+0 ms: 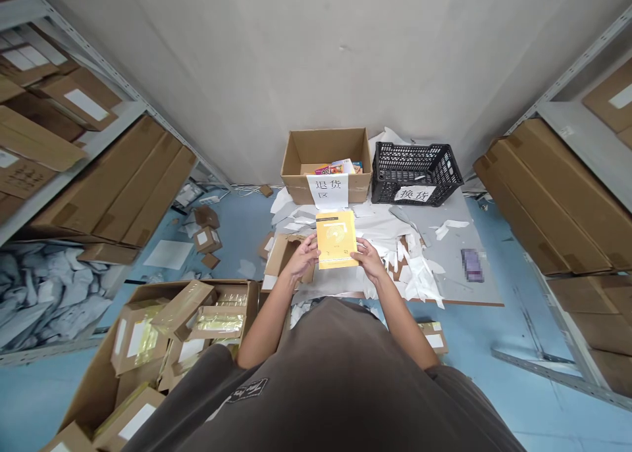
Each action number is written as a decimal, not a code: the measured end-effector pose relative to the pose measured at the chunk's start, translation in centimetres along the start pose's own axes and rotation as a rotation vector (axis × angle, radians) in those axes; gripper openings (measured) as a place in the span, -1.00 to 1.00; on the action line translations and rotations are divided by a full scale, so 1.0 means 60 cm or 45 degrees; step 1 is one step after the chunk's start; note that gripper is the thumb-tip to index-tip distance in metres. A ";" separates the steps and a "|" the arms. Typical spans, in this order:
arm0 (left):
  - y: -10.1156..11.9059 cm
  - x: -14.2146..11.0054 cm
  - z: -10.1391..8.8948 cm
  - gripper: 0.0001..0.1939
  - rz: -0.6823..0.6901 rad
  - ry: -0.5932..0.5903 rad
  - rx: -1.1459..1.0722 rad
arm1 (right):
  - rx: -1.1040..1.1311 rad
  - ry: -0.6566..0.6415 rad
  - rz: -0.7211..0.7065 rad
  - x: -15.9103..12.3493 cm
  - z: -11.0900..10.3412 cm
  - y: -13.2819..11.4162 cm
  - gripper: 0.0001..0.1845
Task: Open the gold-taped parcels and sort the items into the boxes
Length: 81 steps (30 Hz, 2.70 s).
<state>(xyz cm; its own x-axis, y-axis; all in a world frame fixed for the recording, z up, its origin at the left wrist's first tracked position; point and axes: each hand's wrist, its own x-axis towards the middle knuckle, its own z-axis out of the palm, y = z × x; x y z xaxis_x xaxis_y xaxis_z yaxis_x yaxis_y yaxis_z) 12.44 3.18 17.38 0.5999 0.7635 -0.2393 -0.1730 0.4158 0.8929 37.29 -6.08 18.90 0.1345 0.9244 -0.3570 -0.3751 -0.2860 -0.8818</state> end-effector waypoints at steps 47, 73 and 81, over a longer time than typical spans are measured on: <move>0.219 0.650 -0.101 -0.30 0.385 0.494 0.092 | 0.050 0.623 -0.336 0.631 -0.023 -0.241 -0.37; -0.273 0.123 0.009 -0.47 -0.244 0.522 0.980 | -0.986 0.241 -0.154 0.160 -0.154 0.281 -0.41; -0.405 0.073 -0.028 -0.21 -0.493 0.509 1.586 | -1.614 0.137 0.170 0.092 -0.172 0.421 -0.21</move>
<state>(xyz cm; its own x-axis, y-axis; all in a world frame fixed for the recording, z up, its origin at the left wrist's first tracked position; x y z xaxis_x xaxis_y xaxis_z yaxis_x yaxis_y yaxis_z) 17.97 -2.75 -6.01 0.1468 0.8789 -0.4539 0.8933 0.0792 0.4424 38.00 -10.82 -8.50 0.2588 0.8621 -0.4356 0.7335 -0.4689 -0.4921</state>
